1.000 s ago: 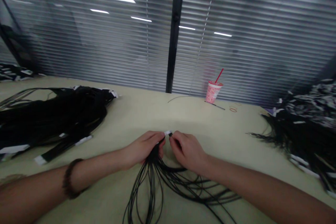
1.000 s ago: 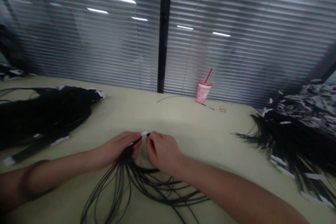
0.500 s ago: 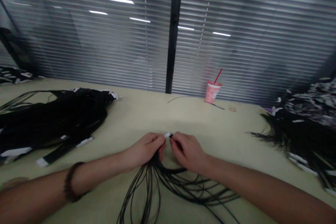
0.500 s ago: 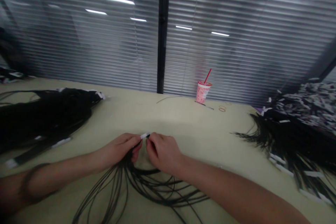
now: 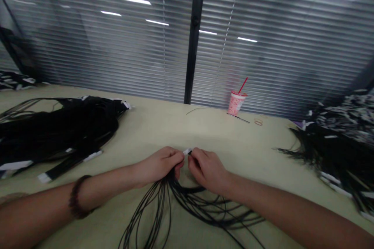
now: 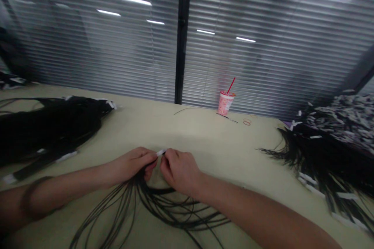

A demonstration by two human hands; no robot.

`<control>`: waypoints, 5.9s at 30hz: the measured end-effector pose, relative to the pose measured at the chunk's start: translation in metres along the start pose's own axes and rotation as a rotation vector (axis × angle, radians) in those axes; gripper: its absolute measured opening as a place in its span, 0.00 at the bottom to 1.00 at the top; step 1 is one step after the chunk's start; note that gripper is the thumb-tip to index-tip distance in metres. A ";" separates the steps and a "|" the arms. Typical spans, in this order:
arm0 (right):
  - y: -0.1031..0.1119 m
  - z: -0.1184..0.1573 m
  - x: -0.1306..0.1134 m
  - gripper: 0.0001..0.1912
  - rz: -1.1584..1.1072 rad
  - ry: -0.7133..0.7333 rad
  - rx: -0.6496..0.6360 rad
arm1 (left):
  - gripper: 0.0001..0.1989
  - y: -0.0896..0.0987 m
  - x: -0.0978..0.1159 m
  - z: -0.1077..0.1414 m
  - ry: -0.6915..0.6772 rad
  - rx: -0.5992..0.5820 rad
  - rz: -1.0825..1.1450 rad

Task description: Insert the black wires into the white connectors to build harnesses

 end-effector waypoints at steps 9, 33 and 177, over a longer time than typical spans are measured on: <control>0.003 -0.005 0.004 0.08 -0.061 -0.025 0.059 | 0.16 0.002 0.000 -0.001 0.004 0.013 0.026; -0.011 -0.004 0.109 0.16 -0.911 -1.013 0.095 | 0.15 -0.001 0.006 0.001 0.166 -0.069 0.509; 0.013 0.001 -0.003 0.10 -0.182 0.141 0.008 | 0.14 0.012 -0.026 -0.015 0.488 -0.006 0.485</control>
Point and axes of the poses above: each hand's wrist, its own z-axis away from the middle knuckle, its own y-axis out of the back of the hand, x = y × z, the point moved 8 cm from there along -z, towards the middle knuckle, and after that the axes turned 13 degrees about x, right-handed, at the moved point
